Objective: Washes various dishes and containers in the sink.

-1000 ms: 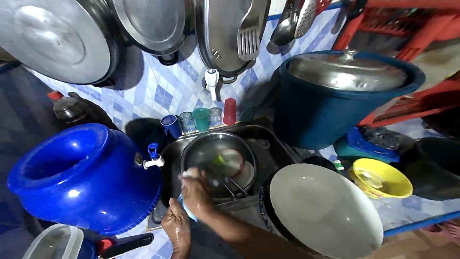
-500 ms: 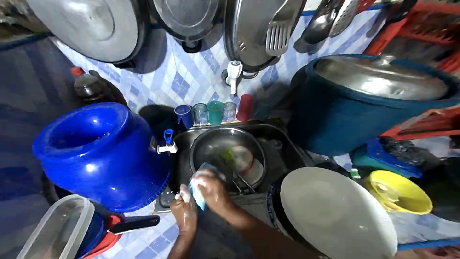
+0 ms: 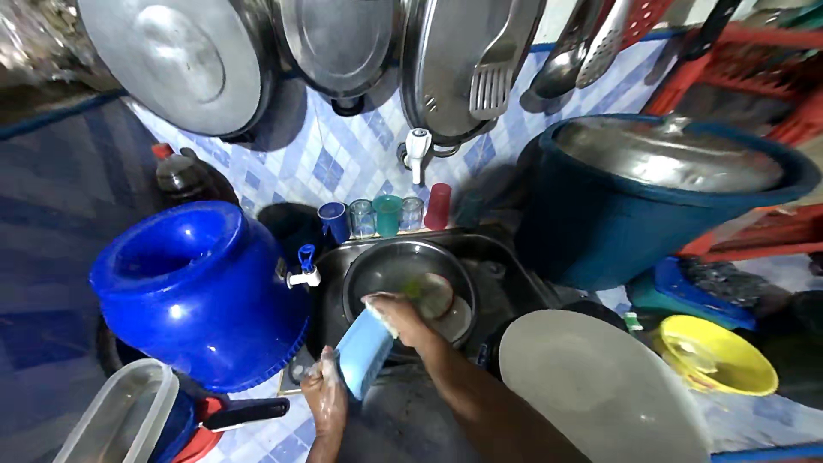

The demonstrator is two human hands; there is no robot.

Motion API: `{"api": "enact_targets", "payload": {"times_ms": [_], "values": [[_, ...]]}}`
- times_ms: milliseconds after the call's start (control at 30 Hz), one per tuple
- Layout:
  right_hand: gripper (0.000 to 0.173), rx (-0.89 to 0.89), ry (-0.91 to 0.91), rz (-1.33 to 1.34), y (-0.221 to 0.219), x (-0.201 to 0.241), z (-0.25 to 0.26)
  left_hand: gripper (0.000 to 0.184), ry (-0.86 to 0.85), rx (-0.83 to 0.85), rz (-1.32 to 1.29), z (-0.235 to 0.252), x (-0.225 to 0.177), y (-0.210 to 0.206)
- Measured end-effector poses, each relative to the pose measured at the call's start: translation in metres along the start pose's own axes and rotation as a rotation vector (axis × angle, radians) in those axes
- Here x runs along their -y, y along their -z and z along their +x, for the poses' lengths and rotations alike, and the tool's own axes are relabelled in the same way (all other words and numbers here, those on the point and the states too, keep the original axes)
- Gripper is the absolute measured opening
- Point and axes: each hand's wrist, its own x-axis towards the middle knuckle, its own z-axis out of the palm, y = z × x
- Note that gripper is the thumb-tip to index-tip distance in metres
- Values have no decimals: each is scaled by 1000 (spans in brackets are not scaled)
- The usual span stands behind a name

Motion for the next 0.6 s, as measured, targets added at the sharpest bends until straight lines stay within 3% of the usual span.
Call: {"api": "enact_targets", "payload": {"times_ms": [67,133,267,333,400,467,533,600], "values": [[32,24,-197,206,14,-9,8,33,45,9,-102,-9,3,12],[34,-7,-139,152,8,12,-6,35,11,47,-66,-6,2,20],[34,66,245,-457,-32,58,-54,42,-180,149,198,-1,-14,26],[31,25,528,-538,-58,56,-74,26,-294,117,159,-1,-21,20],[25,-85,673,-473,-67,43,-69,26,-297,51,146,1,-18,14],[25,-142,500,-382,-58,41,-53,46,-269,-42,202,5,-21,6],[30,-183,325,-345,-51,42,-47,50,-270,-71,288,4,-25,3],[25,-169,441,-382,-55,37,-64,44,-273,-67,325,4,-27,1]]}}
